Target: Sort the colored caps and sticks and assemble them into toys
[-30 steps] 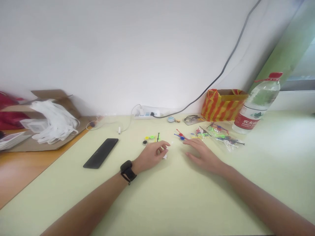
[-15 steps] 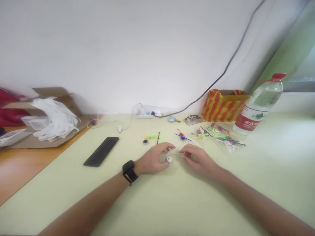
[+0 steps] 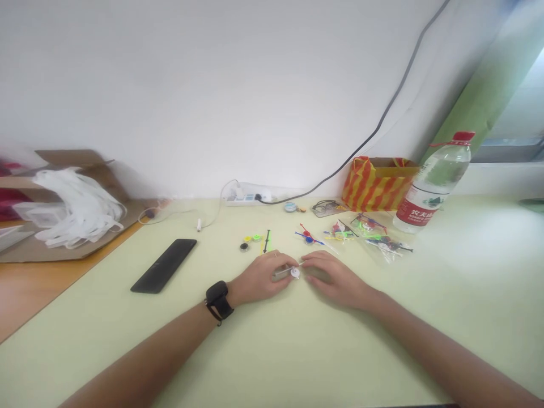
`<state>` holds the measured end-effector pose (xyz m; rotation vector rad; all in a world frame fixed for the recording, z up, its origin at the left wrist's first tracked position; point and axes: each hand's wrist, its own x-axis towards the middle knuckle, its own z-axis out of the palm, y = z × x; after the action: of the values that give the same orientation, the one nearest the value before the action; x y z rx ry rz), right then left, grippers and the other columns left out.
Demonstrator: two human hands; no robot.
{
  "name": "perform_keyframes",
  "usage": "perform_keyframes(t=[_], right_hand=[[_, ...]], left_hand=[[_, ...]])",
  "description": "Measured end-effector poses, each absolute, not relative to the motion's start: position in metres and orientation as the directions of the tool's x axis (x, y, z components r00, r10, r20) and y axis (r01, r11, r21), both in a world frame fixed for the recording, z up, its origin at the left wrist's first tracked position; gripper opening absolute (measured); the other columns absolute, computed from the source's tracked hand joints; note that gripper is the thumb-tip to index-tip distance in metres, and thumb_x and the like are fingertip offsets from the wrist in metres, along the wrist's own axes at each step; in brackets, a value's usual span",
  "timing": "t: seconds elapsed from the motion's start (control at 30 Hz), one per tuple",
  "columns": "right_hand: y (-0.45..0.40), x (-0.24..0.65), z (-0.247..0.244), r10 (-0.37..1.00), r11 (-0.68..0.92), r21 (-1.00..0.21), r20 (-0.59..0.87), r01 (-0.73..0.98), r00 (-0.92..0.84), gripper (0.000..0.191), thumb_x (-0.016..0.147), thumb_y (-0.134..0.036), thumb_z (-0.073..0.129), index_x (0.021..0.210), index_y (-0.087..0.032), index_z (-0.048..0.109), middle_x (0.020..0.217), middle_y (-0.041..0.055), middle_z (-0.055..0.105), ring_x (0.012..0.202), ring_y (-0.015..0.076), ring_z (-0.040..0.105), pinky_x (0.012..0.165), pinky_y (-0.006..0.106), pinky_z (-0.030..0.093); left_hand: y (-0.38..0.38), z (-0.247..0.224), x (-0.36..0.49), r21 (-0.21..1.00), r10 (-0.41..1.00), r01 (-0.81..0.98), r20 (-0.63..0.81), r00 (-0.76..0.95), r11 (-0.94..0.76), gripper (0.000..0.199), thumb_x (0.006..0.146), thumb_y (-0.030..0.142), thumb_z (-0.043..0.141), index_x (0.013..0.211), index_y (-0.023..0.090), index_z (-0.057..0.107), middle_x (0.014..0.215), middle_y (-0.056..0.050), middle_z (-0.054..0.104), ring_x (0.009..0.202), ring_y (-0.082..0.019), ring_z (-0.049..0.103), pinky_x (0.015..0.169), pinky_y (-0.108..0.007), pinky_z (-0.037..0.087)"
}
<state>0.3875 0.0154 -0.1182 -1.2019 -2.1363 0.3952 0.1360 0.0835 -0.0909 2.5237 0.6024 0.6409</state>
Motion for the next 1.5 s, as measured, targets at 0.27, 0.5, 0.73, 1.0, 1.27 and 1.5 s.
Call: perform_keyframes(t=[0.27,0.5,0.73,1.0,1.27,1.5], right_hand=[[0.014,0.388,-0.107,0.846,0.533,-0.566,0.370,0.629,-0.384,0.028,0.097,-0.021,0.060,0.121,-0.027,0.072,0.122,0.0069,0.073,0.116,0.0249,0.065,0.101,0.042,0.053],[0.009,0.387,-0.098,0.821,0.570,-0.546,0.401,0.614,-0.407,0.025,0.098,-0.019,0.058,0.115,-0.025,0.075,0.115,0.0075,0.075,0.108,0.0235,0.068,0.095,0.039,0.056],[0.008,0.387,-0.097,0.827,0.561,-0.526,0.390,0.640,-0.405,0.027,0.097,-0.021,0.059,0.119,-0.026,0.074,0.119,0.0082,0.075,0.111,0.0259,0.068,0.097,0.043,0.057],[0.008,0.389,-0.100,0.838,0.545,-0.518,0.349,0.660,-0.419,0.026,0.097,-0.021,0.059,0.119,-0.026,0.073,0.120,0.0084,0.074,0.115,0.0266,0.067,0.098,0.043,0.056],[0.006,0.389,-0.096,0.844,0.537,-0.543,0.339,0.646,-0.416,0.018,0.100,-0.024,0.056,0.105,-0.024,0.073,0.113,0.0083,0.074,0.106,0.0249,0.068,0.093,0.041,0.056],[0.007,0.389,-0.094,0.844,0.536,-0.538,0.343,0.651,-0.412,0.017,0.101,-0.027,0.055,0.102,-0.023,0.071,0.103,0.0082,0.074,0.096,0.0241,0.068,0.085,0.040,0.056]], left_hand=[[0.082,-0.089,0.138,0.556,0.537,0.308,0.312,0.783,-0.772,0.023,0.098,0.032,0.064,0.120,0.030,0.066,0.112,0.000,0.073,0.103,-0.019,0.066,0.091,-0.033,0.050],[0.083,-0.093,0.141,0.562,0.581,0.346,0.316,0.750,-0.751,0.023,0.096,0.036,0.067,0.119,0.029,0.068,0.110,-0.001,0.074,0.100,-0.020,0.067,0.088,-0.034,0.050],[0.085,-0.094,0.141,0.573,0.600,0.351,0.328,0.730,-0.741,0.014,0.097,0.036,0.065,0.106,0.027,0.071,0.104,-0.001,0.075,0.096,-0.020,0.067,0.085,-0.034,0.051],[0.087,-0.096,0.140,0.592,0.600,0.330,0.340,0.725,-0.735,0.014,0.096,0.037,0.068,0.104,0.027,0.074,0.103,-0.002,0.076,0.095,-0.019,0.069,0.086,-0.032,0.053],[0.089,-0.095,0.141,0.602,0.553,0.278,0.337,0.762,-0.749,0.015,0.099,0.037,0.066,0.101,0.028,0.078,0.102,-0.001,0.078,0.100,-0.020,0.069,0.092,-0.036,0.052],[0.090,-0.093,0.139,0.620,0.557,0.278,0.314,0.769,-0.734,0.018,0.099,0.040,0.066,0.103,0.031,0.080,0.103,-0.001,0.079,0.099,-0.021,0.069,0.090,-0.037,0.053]])
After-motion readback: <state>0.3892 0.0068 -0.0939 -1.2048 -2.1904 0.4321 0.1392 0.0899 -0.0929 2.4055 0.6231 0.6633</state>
